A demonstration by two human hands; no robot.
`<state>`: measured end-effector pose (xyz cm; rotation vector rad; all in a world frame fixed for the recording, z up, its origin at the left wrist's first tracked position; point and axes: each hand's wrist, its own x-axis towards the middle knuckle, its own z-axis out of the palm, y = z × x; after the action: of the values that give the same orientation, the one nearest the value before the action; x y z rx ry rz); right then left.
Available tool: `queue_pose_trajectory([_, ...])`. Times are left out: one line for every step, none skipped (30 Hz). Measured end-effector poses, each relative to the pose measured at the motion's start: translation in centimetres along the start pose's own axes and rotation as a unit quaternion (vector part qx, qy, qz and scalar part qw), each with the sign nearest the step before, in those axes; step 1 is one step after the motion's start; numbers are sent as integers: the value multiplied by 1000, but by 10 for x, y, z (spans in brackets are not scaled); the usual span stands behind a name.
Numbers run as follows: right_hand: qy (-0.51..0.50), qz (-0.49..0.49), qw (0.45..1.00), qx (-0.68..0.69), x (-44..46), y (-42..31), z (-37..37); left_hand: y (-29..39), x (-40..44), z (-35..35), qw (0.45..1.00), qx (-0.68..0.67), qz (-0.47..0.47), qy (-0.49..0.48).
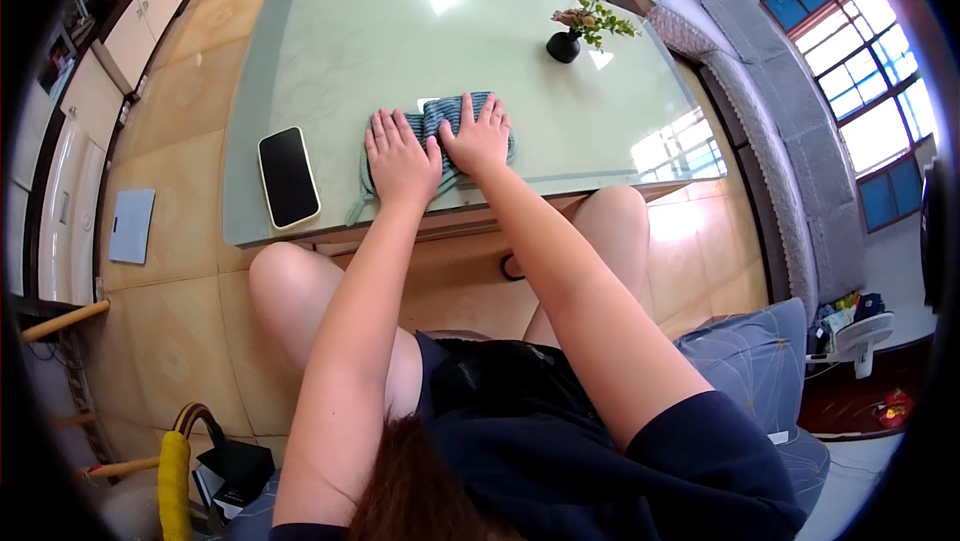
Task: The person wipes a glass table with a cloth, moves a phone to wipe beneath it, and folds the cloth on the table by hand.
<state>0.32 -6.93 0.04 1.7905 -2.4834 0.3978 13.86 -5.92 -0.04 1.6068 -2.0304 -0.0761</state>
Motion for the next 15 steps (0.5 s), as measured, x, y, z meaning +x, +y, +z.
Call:
queue_pose_trajectory([0,-1,1000,4,-1,-1,-1,0,0,-1,1000,3,2,-3])
queue_pose_trajectory([0,-2,1000,9,-1,-2,-2,0,0,-1,1000,6,5,-6])
queue_pose_trajectory([0,-3,1000,5,-1,-2,-3,0,1,-2,1000,16,5,-15])
queue_pose_trajectory([-1,-4,1000,5,-1,-3,-4,0,1,-2,999,30,6,-19])
queue_pose_trajectory([-2,-5,1000,5,-2,-3,-4,0,1,-2,999,44,8,-23])
queue_pose_trajectory([-2,-4,1000,6,-2,-4,-4,0,1,-2,998,59,12,-26])
queue_pose_trajectory([3,-5,1000,14,-3,-5,-4,0,1,-2,998,63,14,-27])
queue_pose_trajectory([4,-8,1000,16,-3,-4,-5,-1,1,-3,997,66,17,-30])
queue_pose_trajectory([6,-11,1000,18,-3,-4,-4,-1,1,-3,997,69,20,-33])
queue_pose_trajectory([7,-14,1000,22,-3,-5,-3,-3,2,-3,996,73,23,-36])
queue_pose_trajectory([13,-15,999,29,-4,-5,-2,-5,2,-2,996,76,31,-27])
queue_pose_trajectory([13,-17,999,32,-4,-5,-2,-6,2,-2,995,83,38,-27])
queue_pose_trajectory([12,-20,999,35,-5,-5,-3,-7,2,-2,995,91,43,-27])
queue_pose_trajectory([12,-23,999,38,-5,-5,-3,-7,2,-2,994,98,49,-26])
queue_pose_trajectory([7,-23,999,44,-5,-4,-4,-9,1,0,993,101,56,-18])
